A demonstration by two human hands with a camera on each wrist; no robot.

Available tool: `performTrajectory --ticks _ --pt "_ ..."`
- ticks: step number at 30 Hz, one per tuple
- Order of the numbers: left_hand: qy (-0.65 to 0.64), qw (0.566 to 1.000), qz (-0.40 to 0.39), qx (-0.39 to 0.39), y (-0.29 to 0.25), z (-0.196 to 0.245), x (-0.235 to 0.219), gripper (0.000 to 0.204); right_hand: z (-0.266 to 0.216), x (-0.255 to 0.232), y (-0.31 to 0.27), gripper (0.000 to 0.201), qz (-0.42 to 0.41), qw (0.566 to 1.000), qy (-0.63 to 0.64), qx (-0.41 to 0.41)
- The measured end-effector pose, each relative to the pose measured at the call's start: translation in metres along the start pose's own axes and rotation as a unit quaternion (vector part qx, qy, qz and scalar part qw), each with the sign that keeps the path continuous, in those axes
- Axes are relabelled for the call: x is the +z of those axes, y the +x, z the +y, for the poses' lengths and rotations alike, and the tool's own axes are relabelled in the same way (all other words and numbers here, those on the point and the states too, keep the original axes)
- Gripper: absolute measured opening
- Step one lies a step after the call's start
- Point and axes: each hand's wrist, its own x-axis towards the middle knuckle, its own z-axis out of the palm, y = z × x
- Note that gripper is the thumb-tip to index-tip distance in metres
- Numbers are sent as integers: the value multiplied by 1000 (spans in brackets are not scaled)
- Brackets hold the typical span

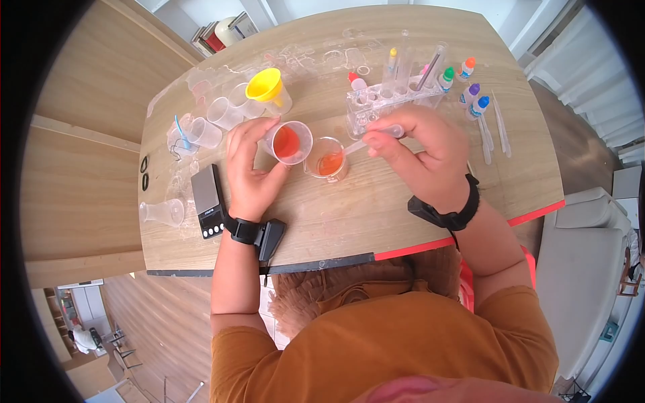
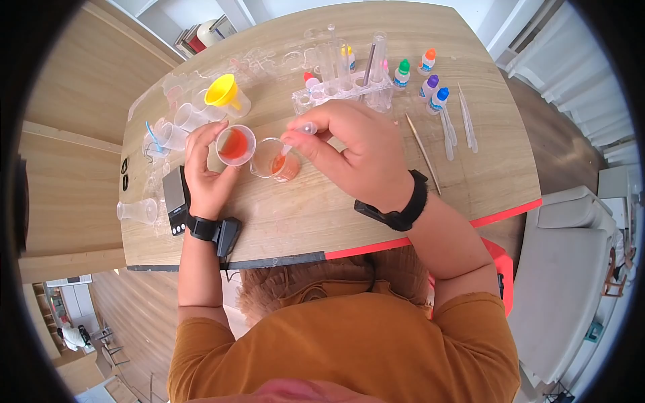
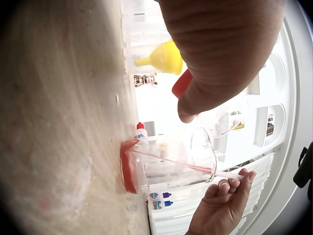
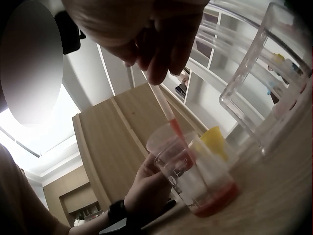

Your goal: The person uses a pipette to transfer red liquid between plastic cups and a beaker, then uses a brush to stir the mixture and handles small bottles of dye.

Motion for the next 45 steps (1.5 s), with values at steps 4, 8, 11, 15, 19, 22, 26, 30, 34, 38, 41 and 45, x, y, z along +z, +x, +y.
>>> performTrajectory --ticks 4,8,11,15,19,22,26,30,34,38,41,45 --pt "-5 1000 -1 5 0 -1 0 58 4 0 -2 11 -12 1000 -19 -13" --pt "-3 1000 -2 5 0 0 0 58 4 1 -2 9 -18 1000 -7 -17" --pt "-3 1000 -4 6 0 1 -1 58 4 0 -1 8 -6 999 35 -34" --pt "-15 1000 1 0 2 3 0 57 -2 -5 -2 11 15 996 79 27" --pt "-21 1000 8 4 2 3 1 56 -1 0 -5 19 25 981 181 64" --pt "-18 1000 10 7 2 3 2 55 3 3 -4 23 -27 990 135 33" --pt "-3 1000 -7 11 2 5 -2 56 1 2 -1 27 -118 993 21 -18" --pt "-1 1000 -7 15 2 5 -1 56 -1 7 -3 27 -117 993 -13 -22" --pt "0 1000 -9 22 2 6 -2 57 1 9 -5 26 -120 992 -12 -34" --pt "-1 1000 -8 24 2 6 -2 57 3 9 -7 27 -123 992 -5 -31" --pt "-4 1000 -8 26 2 6 -2 58 6 9 -8 26 -124 991 -17 -41" --pt "-5 1000 -6 26 2 6 -2 57 7 9 -9 27 -122 991 -30 -51"
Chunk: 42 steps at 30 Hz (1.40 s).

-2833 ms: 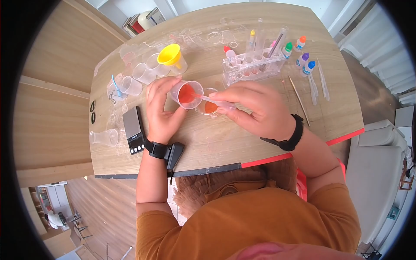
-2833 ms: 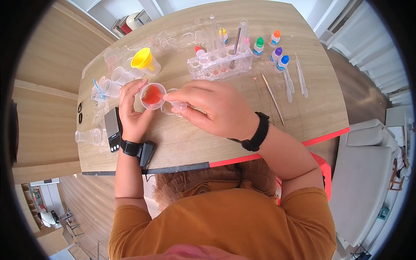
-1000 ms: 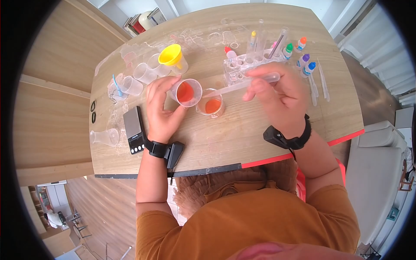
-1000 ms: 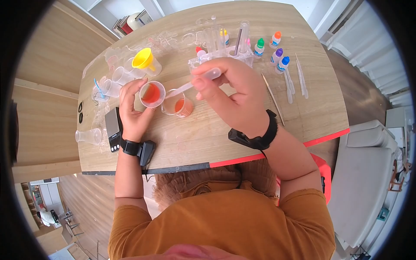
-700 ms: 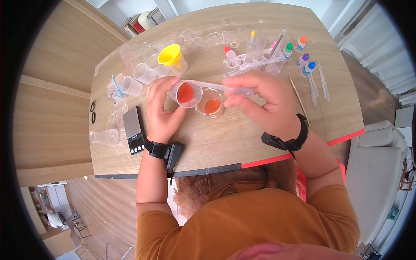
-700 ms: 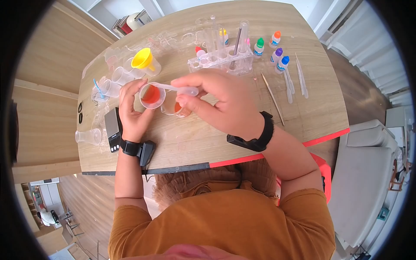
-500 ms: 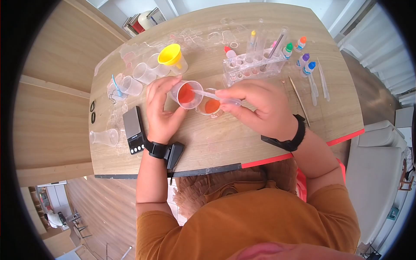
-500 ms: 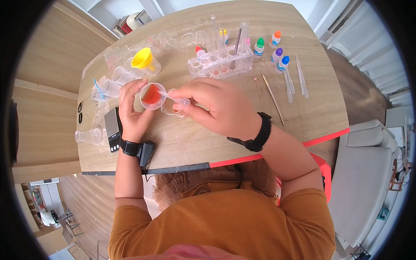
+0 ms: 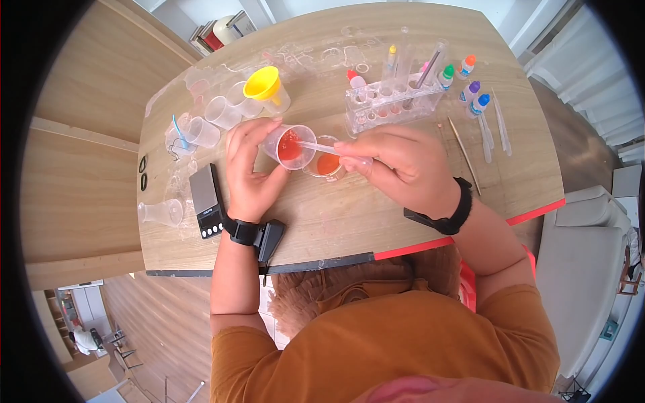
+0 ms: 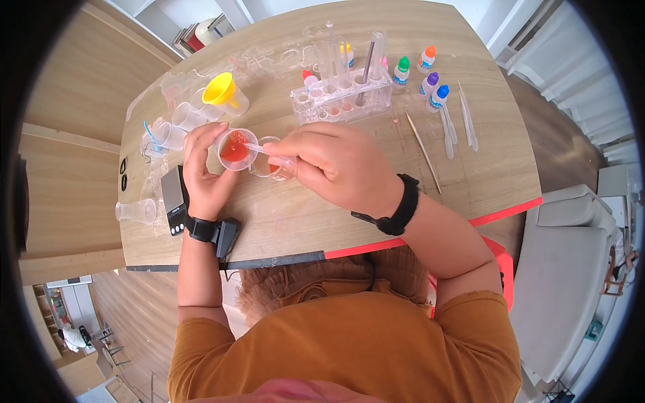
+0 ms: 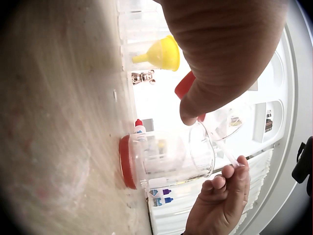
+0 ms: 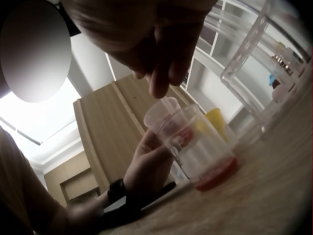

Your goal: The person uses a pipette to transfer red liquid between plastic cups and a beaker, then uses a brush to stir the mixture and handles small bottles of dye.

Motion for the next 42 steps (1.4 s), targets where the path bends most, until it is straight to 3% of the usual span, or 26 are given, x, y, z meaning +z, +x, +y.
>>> performTrajectory --ticks 14,18,29,35,39,41,42 --pt "-23 999 18 -15 1 1 3 56 -8 -4 6 25 26 994 95 55" --pt "-22 1000 17 -12 0 -2 3 56 -3 -7 6 23 30 997 64 26" --pt "-20 1000 18 -9 0 -3 2 56 -5 -12 5 18 159 956 208 134" --pt "0 999 12 -30 -3 -6 2 58 -5 -17 5 15 171 953 215 128" --pt "2 999 29 -28 -1 -5 3 58 -5 -15 7 13 181 958 190 117" --pt "2 999 39 -28 -1 -5 3 58 -7 -19 8 11 125 987 51 85" --pt "3 999 38 -27 -1 -5 3 58 -7 -18 7 11 125 987 51 85"
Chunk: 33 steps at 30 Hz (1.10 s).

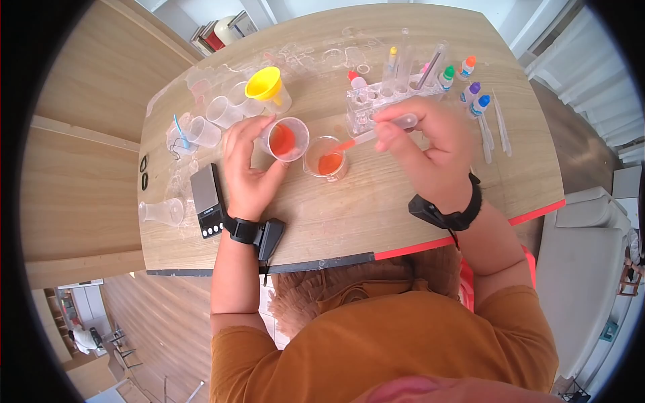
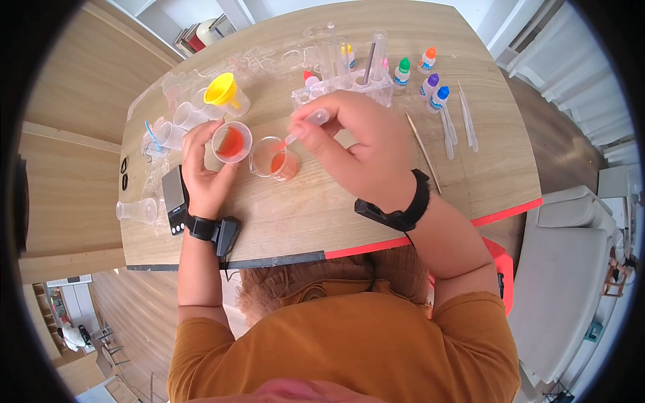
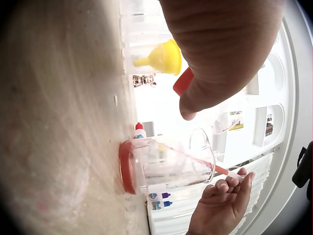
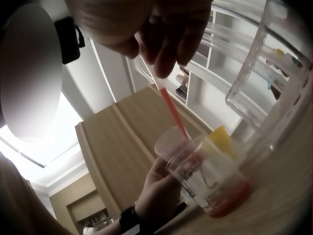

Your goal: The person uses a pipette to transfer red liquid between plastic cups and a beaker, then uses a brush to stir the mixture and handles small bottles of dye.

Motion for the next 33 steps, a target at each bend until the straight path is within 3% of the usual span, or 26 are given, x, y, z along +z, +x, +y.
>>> performTrajectory --ticks 18,21,23,24,27,29,33 --pt "-5 999 -33 4 -1 -1 -2 57 4 5 -2 9 -4 999 1 -52" --pt "-10 1000 -23 4 0 0 -1 56 3 1 -3 10 2 999 10 -37" --pt "-15 1000 -13 5 1 2 0 56 1 4 -7 15 47 989 138 29" --pt "-14 1000 -14 4 1 2 -1 56 1 3 -7 15 47 989 138 29" --pt "-13 1000 -16 5 2 4 -1 55 2 4 -6 20 23 986 161 27" --pt "-13 1000 -17 8 2 4 -1 55 4 6 -6 21 -43 996 73 -4" --pt "-20 1000 -14 11 3 5 0 54 3 10 -3 23 -104 993 14 -47"
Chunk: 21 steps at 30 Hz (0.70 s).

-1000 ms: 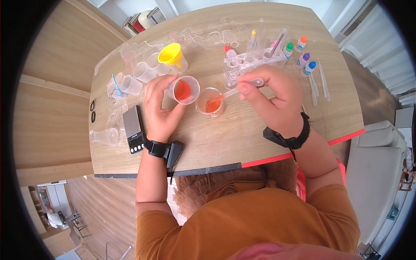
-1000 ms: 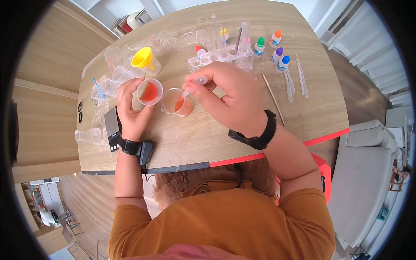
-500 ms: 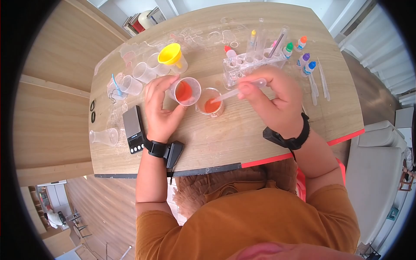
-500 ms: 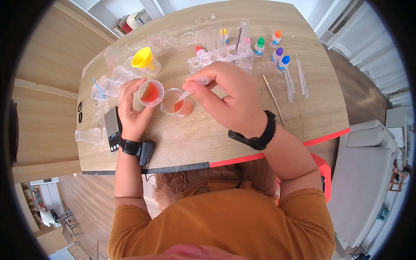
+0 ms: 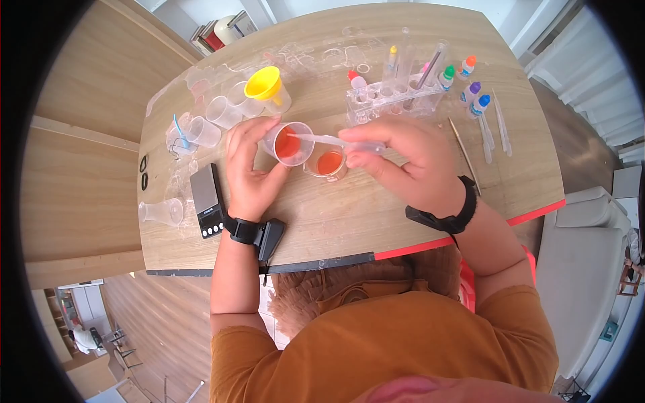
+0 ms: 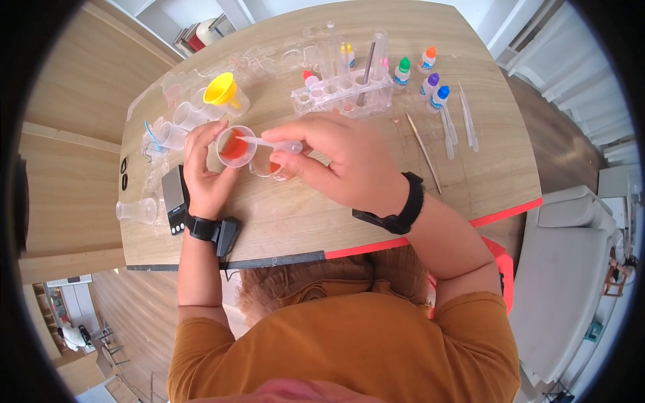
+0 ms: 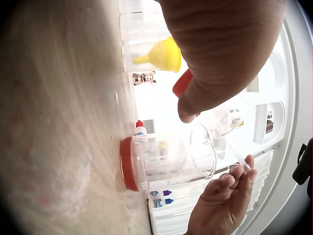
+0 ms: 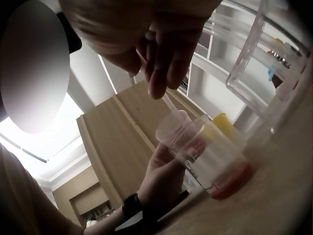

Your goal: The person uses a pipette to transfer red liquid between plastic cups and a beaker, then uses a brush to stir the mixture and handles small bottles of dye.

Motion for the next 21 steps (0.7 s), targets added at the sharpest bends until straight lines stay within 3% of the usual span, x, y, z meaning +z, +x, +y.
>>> performTrajectory --ticks 21 --pt "1 1000 -7 -2 -1 0 0 58 3 6 -4 28 -27 998 -54 -3"
